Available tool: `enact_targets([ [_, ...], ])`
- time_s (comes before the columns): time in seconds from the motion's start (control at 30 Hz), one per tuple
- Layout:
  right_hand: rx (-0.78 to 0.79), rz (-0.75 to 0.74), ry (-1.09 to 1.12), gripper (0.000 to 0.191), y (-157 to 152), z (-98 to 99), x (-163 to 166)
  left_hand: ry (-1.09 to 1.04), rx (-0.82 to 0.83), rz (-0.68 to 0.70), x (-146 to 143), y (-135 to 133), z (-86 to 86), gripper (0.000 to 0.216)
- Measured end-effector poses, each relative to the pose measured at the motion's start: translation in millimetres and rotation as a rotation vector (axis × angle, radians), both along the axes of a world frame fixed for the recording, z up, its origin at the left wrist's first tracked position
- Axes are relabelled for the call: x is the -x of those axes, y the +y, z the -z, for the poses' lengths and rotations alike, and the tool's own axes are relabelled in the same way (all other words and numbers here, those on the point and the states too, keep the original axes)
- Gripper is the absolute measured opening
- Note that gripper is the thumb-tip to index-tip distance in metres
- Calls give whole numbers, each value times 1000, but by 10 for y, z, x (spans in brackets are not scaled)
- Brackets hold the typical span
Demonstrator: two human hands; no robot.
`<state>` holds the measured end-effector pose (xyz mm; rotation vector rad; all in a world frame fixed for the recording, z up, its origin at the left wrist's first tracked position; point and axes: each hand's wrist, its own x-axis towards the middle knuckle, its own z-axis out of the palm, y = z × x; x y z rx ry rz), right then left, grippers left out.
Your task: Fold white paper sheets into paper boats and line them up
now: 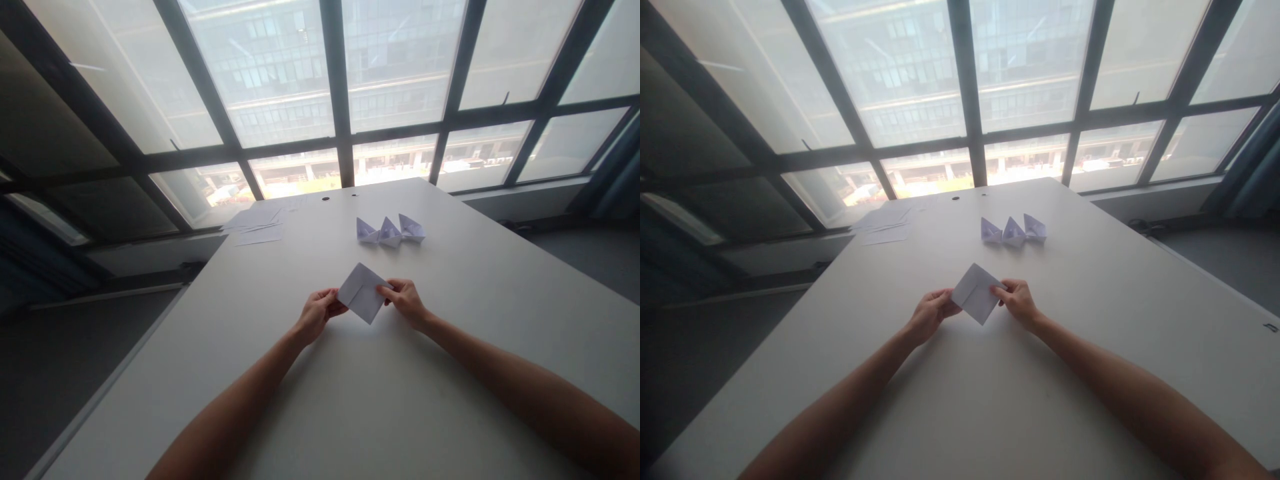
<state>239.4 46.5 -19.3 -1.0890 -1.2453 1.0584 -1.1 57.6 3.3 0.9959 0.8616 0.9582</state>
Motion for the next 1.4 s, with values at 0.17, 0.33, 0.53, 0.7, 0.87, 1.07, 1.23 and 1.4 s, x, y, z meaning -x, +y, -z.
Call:
enact_targets([
  [0.17,-2,14,32,26,16,16,-9,-39,-82,-57,24,35,-12,57],
  [0.33,-56,-47,-29,29,-29,-4,43,270,-308,83,-53,-29,-30,41],
  [0.53,-510,-64,-358,19,-87,-94,-15,531,-884,-37,47,-25,-44,21],
  [0.7,-575,-183,-938,33,-98,-111,-84,904,-1103,254,179,-10,-23,45],
  [0.87,-516,-302,-1235,48,-203,-125,-43,1186,-1006,475,169,-70,-18,69],
  [1.07,-480,-306,-1219,48,-265,-89,11,1320,-994,137,-204,-185,75,57],
  [1.23,-337,-147,-1092,49,-183,-9,51,1461,-981,277,-305,-199,260,68],
  [1.4,-283,-192,-1114,64,-166,72,361,1464,-1003,274,-277,-213,274,67],
])
